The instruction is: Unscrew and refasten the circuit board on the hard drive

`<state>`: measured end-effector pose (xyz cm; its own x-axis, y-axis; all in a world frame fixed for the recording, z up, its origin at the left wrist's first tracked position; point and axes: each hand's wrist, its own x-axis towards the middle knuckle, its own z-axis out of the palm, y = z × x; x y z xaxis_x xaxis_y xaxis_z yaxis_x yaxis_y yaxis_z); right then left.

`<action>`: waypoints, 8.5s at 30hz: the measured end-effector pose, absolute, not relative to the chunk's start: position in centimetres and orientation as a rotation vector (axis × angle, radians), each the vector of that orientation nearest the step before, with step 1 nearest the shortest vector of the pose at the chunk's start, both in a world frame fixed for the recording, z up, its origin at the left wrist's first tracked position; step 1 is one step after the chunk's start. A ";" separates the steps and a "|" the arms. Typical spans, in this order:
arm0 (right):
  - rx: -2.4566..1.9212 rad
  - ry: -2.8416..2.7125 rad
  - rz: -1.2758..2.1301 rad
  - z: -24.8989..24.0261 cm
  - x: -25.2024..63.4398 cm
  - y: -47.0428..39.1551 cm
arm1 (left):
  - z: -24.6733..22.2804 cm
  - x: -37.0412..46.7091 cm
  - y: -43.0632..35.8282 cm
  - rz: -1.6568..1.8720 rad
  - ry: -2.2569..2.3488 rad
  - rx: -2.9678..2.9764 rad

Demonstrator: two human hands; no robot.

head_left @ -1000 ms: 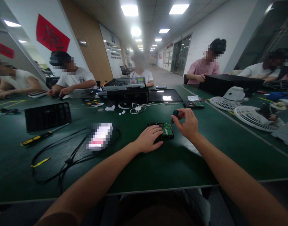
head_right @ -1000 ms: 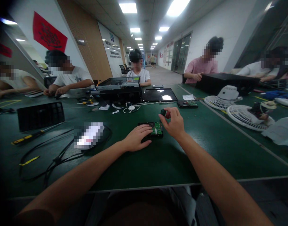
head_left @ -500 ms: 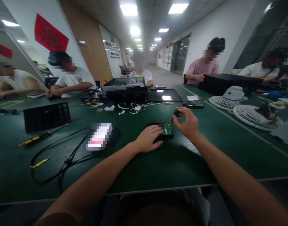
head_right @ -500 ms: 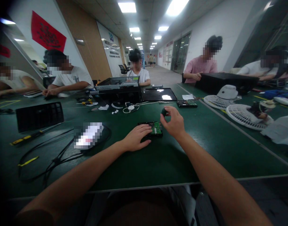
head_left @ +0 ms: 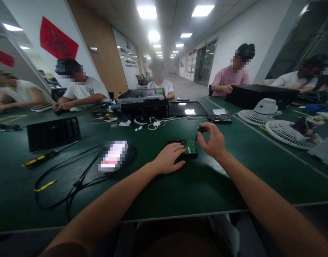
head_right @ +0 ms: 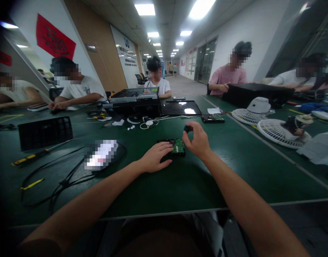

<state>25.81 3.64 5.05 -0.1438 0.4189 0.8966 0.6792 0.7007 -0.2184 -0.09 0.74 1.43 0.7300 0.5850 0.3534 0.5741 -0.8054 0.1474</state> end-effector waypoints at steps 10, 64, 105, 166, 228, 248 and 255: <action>-0.886 -1.784 -0.348 5.7 25.9 3.2 | 1.3 -0.1 0.8 0.596 0.972 2.903; -0.931 -1.762 -0.332 5.2 26.2 3.7 | 1.8 -0.1 0.5 0.612 0.959 2.905; -0.942 -1.782 -0.359 5.2 25.9 3.5 | 1.4 0.0 0.7 0.636 0.948 2.900; -0.936 -1.788 -0.276 4.4 25.7 4.0 | 1.3 -0.1 0.8 0.643 0.949 2.918; -1.023 -1.740 -0.224 3.5 25.5 4.2 | 1.3 0.0 0.8 0.631 0.943 2.905; -0.966 -1.794 -0.200 4.5 25.6 3.9 | 1.5 0.0 0.7 0.622 0.956 2.912; -0.948 -1.791 -0.208 4.4 25.8 3.9 | 1.3 0.0 0.7 0.627 0.953 2.912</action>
<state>25.82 3.91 4.38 -0.1361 0.5018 0.8542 0.6843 0.6711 -0.2852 -0.04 0.72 1.34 0.7338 0.5705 0.3688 0.5649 -0.8140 0.1353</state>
